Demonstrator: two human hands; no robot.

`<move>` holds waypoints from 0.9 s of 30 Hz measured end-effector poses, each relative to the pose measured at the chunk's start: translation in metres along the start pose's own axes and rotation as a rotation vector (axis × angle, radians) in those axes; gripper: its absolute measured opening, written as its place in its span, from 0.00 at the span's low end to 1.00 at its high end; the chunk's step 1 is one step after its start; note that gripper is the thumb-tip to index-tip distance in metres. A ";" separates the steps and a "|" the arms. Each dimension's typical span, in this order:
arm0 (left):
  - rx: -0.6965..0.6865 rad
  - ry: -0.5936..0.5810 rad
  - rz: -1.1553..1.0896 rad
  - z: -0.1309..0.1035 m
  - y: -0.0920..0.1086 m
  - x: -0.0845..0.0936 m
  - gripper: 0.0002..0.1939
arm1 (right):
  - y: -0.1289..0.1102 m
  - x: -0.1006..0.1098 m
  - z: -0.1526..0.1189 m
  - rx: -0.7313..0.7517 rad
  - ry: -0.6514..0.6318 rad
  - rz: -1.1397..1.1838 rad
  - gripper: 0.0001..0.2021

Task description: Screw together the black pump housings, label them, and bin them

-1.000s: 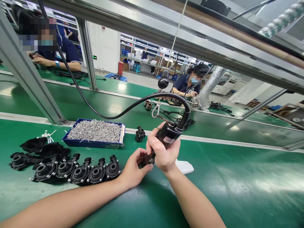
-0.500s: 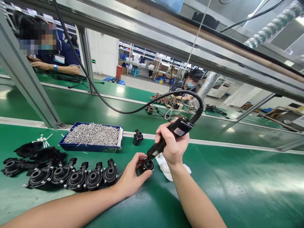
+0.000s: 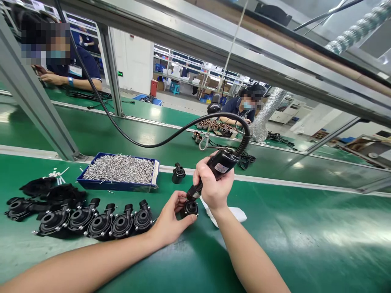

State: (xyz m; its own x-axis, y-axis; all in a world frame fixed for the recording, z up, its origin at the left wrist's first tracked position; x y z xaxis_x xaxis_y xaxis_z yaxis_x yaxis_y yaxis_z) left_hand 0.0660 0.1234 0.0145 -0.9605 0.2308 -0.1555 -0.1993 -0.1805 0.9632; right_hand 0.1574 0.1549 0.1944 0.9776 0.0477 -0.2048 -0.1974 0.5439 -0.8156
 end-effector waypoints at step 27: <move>-0.067 0.141 0.092 0.002 -0.006 0.019 0.24 | -0.025 0.019 0.006 0.021 0.050 0.005 0.11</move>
State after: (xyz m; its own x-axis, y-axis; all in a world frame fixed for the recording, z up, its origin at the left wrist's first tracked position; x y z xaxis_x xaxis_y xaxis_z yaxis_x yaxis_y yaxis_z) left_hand 0.0491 0.1311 0.0065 -0.9921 0.0750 -0.1007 -0.1169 -0.2592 0.9587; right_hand 0.1815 0.1469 0.2140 0.9716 0.0088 -0.2366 -0.2006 0.5614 -0.8029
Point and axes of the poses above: each hand's wrist, its own z-axis towards the middle knuckle, its own x-axis out of the back of the hand, y = z × x, the point moved 10 cm from there along z, towards the middle knuckle, and after that the axes turned 7 degrees about -x, right-handed, at the moved point
